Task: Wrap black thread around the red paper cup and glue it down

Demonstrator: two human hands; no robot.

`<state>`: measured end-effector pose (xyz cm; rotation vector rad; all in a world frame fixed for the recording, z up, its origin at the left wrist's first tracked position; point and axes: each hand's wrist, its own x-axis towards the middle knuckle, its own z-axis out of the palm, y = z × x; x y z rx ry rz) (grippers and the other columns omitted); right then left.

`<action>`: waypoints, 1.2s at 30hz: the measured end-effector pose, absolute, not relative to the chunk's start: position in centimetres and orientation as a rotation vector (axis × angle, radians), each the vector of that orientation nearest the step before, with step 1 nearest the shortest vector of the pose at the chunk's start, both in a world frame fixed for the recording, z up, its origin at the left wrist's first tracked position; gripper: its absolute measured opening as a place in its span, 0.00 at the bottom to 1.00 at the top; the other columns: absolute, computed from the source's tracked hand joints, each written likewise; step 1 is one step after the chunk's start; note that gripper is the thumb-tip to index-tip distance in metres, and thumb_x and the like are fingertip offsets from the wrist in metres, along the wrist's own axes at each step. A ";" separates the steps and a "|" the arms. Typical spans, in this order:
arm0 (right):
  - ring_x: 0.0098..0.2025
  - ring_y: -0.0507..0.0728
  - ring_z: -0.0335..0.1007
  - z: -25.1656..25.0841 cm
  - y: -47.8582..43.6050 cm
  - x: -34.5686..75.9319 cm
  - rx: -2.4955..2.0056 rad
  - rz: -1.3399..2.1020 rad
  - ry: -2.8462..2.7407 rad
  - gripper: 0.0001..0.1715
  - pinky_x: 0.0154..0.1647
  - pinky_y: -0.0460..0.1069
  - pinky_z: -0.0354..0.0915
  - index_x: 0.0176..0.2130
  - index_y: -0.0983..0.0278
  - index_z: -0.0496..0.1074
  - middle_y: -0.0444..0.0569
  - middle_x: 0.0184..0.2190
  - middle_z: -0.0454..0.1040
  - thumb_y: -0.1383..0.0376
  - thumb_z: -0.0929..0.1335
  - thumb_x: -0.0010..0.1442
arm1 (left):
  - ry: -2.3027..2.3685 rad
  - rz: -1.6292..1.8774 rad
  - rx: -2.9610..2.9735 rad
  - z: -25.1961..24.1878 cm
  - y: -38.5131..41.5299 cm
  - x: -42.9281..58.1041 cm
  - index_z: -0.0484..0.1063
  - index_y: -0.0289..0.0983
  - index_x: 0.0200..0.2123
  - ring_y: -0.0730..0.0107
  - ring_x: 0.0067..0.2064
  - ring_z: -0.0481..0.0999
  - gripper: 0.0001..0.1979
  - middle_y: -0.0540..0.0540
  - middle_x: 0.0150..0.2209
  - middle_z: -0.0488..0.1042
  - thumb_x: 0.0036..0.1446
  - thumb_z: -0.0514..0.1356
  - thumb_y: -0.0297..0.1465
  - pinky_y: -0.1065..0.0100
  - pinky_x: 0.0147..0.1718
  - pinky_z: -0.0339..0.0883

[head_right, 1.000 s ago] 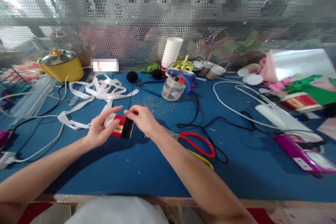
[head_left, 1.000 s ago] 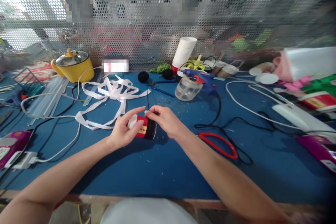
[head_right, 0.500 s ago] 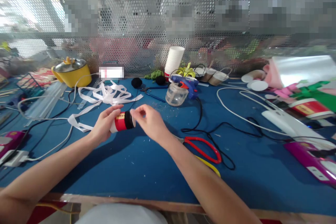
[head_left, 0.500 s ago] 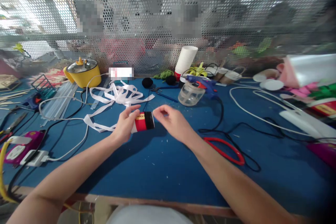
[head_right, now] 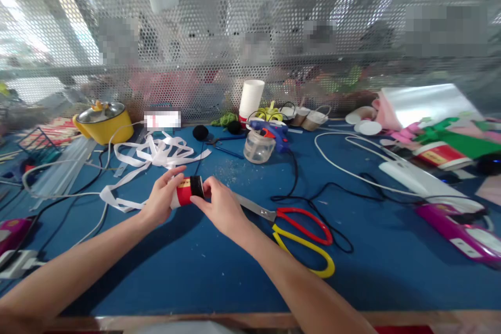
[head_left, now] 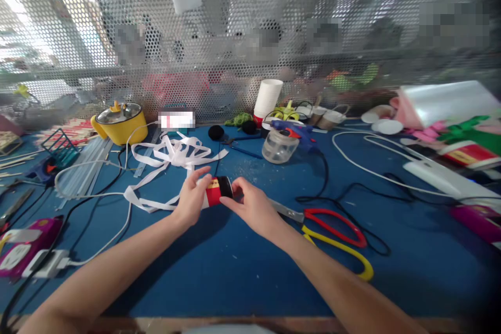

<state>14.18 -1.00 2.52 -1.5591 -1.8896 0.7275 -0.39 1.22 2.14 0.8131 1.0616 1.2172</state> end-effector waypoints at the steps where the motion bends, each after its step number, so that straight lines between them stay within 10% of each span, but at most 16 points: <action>1: 0.26 0.53 0.63 2.5 -1.0 14.4 -1.544 0.792 -1.870 0.14 0.27 0.48 0.60 0.28 0.61 0.58 0.44 0.26 0.68 0.58 0.68 0.52 | 1.047 1.209 0.834 1.9 1.3 -0.4 0.67 0.31 0.46 0.76 0.21 0.70 0.21 0.51 0.22 0.72 0.49 0.61 0.33 0.76 0.20 0.63; 12: 0.39 0.57 0.72 2.1 -0.4 16.6 -1.336 1.440 -1.461 0.26 0.37 0.52 0.68 0.43 0.63 0.66 0.51 0.37 0.73 0.46 0.62 0.56 | 0.888 1.057 1.594 -0.8 -0.6 -1.7 0.63 0.36 0.52 0.69 0.35 0.73 0.19 0.44 0.39 0.74 0.59 0.53 0.37 0.70 0.35 0.68; 26: 0.46 0.57 0.67 2.0 -0.6 15.9 -1.158 0.883 -1.945 0.22 0.46 0.53 0.65 0.46 0.63 0.67 0.53 0.45 0.68 0.61 0.70 0.51 | 0.940 1.094 1.458 -0.7 -0.2 -2.1 0.69 0.36 0.45 0.65 0.45 0.72 0.15 0.43 0.44 0.73 0.57 0.56 0.37 0.67 0.45 0.65; 36: 0.54 0.59 0.64 2.2 -0.2 14.9 -1.088 1.136 -1.680 0.35 0.56 0.55 0.57 0.48 0.65 0.69 0.56 0.50 0.70 0.43 0.55 0.59 | 1.016 1.104 1.628 -0.8 -0.4 -1.0 0.68 0.36 0.46 0.63 0.45 0.72 0.15 0.42 0.46 0.73 0.57 0.55 0.35 0.65 0.45 0.64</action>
